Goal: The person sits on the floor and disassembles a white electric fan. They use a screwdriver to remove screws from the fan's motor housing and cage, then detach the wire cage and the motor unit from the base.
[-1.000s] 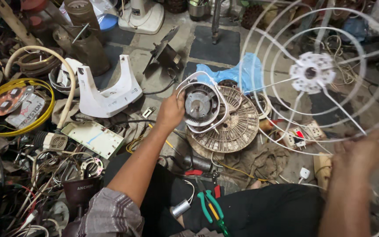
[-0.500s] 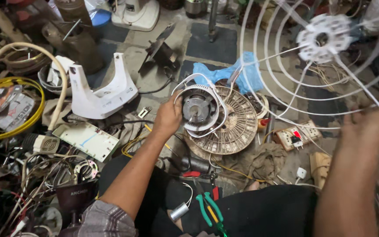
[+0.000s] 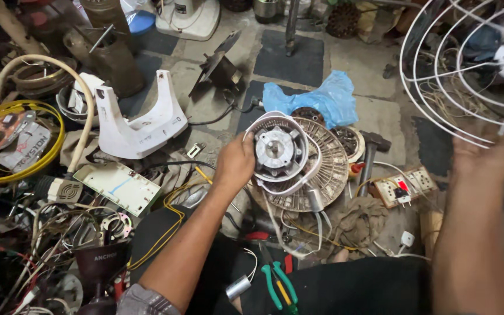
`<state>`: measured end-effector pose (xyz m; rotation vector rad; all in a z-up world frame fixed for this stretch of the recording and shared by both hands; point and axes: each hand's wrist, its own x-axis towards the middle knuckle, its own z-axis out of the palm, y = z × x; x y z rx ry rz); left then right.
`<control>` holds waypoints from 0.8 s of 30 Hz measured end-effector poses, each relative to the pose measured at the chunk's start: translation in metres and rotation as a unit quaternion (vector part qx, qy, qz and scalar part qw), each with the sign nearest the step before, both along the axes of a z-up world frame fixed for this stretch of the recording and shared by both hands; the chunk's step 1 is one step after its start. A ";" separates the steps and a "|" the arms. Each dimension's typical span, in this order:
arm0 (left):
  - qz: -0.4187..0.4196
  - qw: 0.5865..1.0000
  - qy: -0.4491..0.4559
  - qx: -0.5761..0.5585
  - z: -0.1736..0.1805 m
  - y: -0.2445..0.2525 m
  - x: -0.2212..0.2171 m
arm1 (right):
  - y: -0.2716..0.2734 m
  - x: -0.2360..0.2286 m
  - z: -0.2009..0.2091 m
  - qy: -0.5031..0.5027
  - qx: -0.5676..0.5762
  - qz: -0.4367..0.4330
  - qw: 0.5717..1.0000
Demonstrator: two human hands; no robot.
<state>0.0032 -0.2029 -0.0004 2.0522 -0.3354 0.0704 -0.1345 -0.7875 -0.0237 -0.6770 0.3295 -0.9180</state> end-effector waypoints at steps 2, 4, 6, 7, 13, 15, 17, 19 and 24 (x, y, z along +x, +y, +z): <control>-0.017 1.000 0.015 0.015 0.009 0.001 0.001 | -0.007 0.015 -0.026 -0.005 -0.001 0.032 0.999; -0.025 0.999 0.024 0.031 0.017 0.001 0.002 | -0.001 0.030 -0.051 0.045 0.023 0.018 0.999; -0.024 0.998 0.029 0.048 0.022 0.000 0.003 | 0.014 0.044 -0.074 0.058 0.110 0.014 0.992; -0.026 0.998 0.027 0.046 0.023 0.000 0.002 | 0.024 0.049 -0.083 0.066 0.154 0.012 0.986; -0.034 0.999 0.019 0.031 0.031 0.001 -0.007 | 0.058 0.075 -0.130 0.009 0.187 0.143 0.972; -0.038 0.999 -0.003 0.016 0.033 0.000 -0.010 | 0.056 0.080 -0.146 0.058 0.219 0.104 0.968; -0.028 0.998 0.004 0.051 0.036 -0.002 -0.014 | 0.050 0.083 -0.155 0.106 0.237 0.086 0.962; -0.028 0.996 -0.007 0.080 0.039 -0.006 -0.021 | 0.042 0.079 -0.156 0.153 0.242 0.085 0.954; -0.045 0.992 -0.069 0.100 0.047 -0.023 -0.047 | 0.059 0.053 -0.129 0.247 0.201 0.133 0.939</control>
